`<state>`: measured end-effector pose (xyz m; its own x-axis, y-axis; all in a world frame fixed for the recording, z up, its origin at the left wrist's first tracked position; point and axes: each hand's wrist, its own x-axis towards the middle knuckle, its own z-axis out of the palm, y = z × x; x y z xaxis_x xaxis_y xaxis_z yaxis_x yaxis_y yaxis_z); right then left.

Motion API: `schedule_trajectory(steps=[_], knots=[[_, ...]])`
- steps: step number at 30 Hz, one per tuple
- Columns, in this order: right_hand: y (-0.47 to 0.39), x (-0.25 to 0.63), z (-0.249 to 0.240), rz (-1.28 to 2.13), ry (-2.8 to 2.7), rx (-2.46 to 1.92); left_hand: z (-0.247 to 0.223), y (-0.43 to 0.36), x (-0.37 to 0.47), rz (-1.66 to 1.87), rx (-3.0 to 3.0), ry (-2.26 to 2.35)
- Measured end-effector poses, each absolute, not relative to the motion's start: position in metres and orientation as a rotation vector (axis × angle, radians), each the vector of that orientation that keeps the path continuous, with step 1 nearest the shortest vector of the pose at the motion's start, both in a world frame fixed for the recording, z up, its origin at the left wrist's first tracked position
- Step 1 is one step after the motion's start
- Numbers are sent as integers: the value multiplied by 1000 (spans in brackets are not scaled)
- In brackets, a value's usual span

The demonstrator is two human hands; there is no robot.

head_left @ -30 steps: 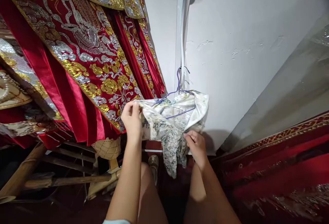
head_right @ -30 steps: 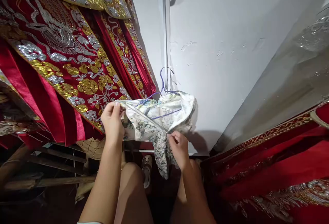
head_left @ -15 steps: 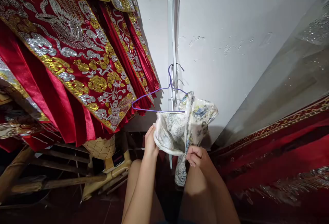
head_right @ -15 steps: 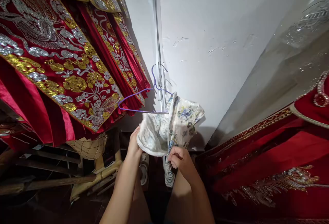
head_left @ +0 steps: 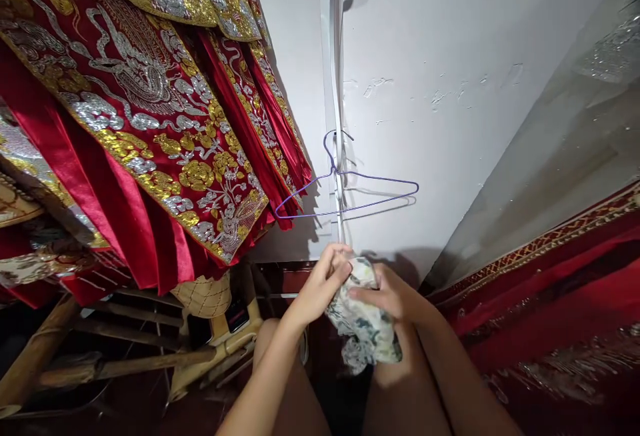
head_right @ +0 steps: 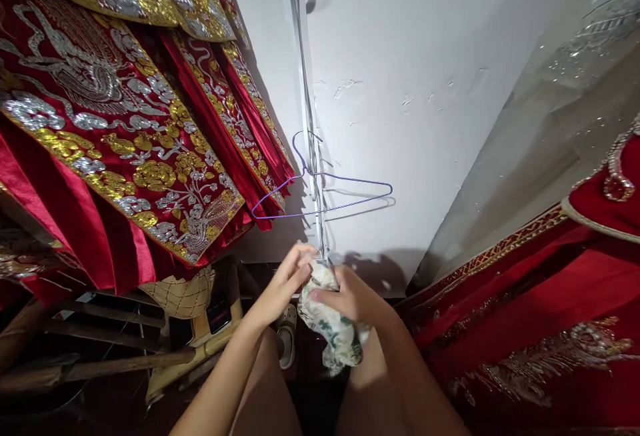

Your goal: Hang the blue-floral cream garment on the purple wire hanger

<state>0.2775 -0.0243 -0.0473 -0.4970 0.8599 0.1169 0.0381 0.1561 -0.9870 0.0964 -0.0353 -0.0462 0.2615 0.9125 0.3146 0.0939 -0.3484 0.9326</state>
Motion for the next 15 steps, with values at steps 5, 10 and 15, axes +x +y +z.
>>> schedule_trajectory(steps=[5,10,15], knots=[[16,296,-25,1040,-1687,-978,-67,-45,58,609,1864,1018],[84,281,-29,752,-1496,-995,-52,-48,14,315,2166,1492],[111,273,-60,900,-1555,-1171,-30,-46,-22,311,2174,1727]])
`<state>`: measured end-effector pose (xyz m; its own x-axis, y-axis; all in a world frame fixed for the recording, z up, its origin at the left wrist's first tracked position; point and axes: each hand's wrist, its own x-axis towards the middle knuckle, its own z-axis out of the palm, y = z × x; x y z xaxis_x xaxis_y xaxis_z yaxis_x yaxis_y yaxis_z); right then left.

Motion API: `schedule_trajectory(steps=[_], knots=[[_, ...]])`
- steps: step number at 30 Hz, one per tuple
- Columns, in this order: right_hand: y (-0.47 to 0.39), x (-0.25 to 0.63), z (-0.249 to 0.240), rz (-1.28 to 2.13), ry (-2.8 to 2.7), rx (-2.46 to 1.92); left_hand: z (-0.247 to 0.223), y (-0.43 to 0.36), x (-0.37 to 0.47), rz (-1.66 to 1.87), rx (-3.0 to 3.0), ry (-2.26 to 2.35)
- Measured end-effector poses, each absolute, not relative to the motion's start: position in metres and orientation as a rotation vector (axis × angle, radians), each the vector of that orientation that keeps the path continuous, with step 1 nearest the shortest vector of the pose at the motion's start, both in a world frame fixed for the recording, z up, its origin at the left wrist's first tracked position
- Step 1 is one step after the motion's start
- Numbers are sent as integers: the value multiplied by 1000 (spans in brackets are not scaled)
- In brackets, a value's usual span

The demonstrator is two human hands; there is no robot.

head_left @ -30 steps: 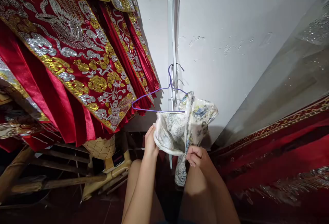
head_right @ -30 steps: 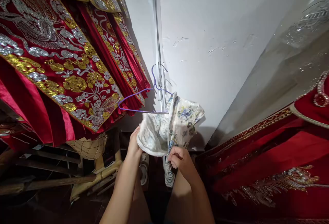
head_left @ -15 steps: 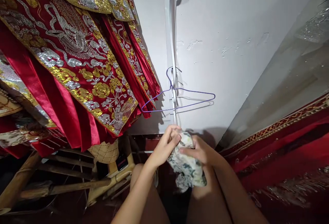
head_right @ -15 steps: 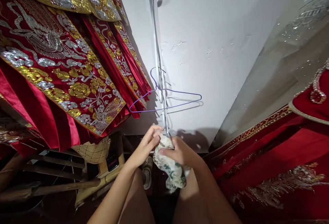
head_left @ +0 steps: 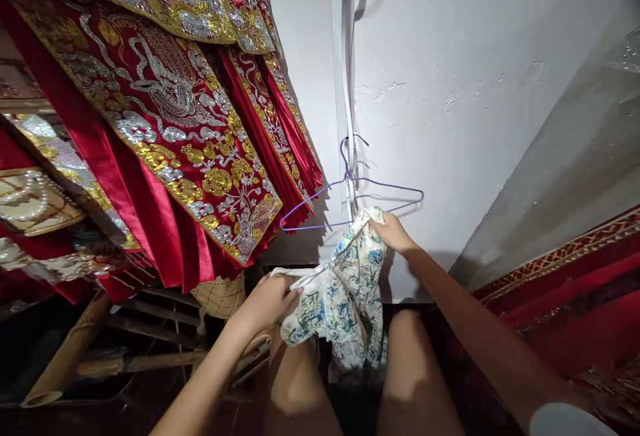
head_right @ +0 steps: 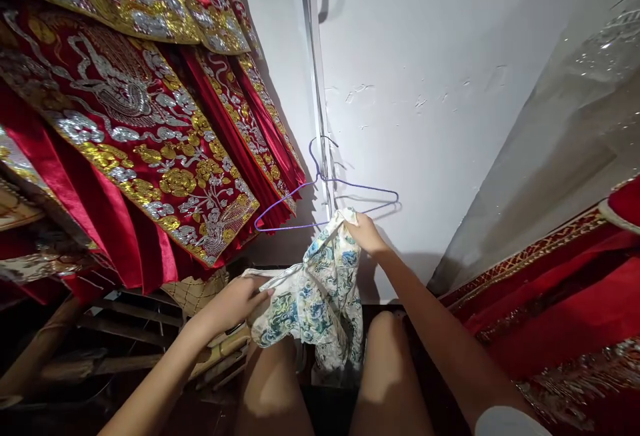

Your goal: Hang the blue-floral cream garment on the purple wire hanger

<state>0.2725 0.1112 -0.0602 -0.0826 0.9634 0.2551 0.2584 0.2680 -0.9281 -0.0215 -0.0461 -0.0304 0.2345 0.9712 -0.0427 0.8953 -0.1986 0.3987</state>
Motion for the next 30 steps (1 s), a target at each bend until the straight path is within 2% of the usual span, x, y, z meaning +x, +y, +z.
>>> schedule_trajectory(steps=[5,10,13,16,19,23,28,30], knots=[[76,300,-61,845,-1483,-1320,-12,-29,-45,670,2214,1793],[44,317,-36,922,-1394,-1477,11,-4,-35,686,2270,1686],[35,311,-35,990,-1521,-1314,23,8,-11,808,2363,1533],[28,303,-39,966,-1653,-1093,32,17,10,1113,2358,1495],[31,314,-35,822,-1599,-1062,38,23,14,1325,2231,1417],[60,358,-16,495,-1344,-1178,48,29,1,1251,1974,1297],[89,401,11,898,-1631,-1251,56,51,-15,1098,1487,1141],[88,409,18,1099,-1709,-1262,49,60,-13,1218,1370,1145]])
